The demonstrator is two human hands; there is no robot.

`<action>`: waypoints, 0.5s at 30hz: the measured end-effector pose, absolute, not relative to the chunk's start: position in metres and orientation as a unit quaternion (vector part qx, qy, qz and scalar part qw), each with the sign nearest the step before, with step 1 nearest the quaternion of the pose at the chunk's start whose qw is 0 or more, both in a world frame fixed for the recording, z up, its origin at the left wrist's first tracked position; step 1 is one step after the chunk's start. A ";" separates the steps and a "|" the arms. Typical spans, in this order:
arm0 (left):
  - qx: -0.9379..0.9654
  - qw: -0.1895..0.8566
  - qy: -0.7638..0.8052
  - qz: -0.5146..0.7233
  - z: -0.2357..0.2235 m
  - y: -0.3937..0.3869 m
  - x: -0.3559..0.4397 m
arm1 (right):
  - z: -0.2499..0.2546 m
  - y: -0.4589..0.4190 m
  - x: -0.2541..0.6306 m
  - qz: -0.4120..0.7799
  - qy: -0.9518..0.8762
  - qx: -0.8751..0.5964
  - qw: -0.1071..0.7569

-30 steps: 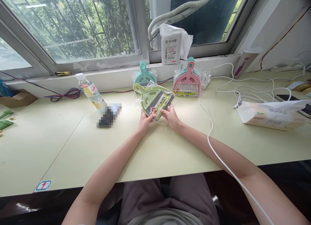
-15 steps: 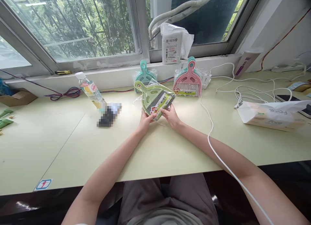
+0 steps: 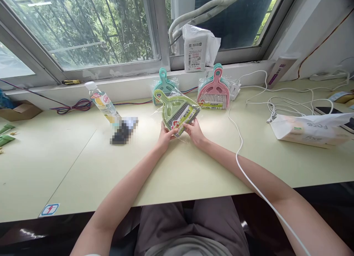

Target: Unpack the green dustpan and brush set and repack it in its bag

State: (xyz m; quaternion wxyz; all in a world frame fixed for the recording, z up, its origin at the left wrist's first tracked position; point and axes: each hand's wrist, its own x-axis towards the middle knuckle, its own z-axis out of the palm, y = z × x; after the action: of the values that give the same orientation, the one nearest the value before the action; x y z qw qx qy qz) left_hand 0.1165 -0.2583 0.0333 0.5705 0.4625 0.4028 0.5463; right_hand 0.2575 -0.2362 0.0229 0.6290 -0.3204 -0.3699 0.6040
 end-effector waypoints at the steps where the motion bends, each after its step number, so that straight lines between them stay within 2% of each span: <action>1: 0.462 0.572 0.402 0.546 0.033 -0.258 0.117 | 0.023 -0.236 0.257 0.604 -0.368 -0.320 0.630; 15: 0.444 0.591 0.403 0.540 0.031 -0.256 0.116 | 0.025 -0.239 0.257 0.602 -0.366 -0.323 0.631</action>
State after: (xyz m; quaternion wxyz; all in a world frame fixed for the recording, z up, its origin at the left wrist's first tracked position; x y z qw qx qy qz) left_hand 0.1163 -0.2559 0.0310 0.5909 0.4438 0.4033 0.5396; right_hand 0.2572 -0.2391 0.0248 0.6314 -0.3228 -0.3663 0.6025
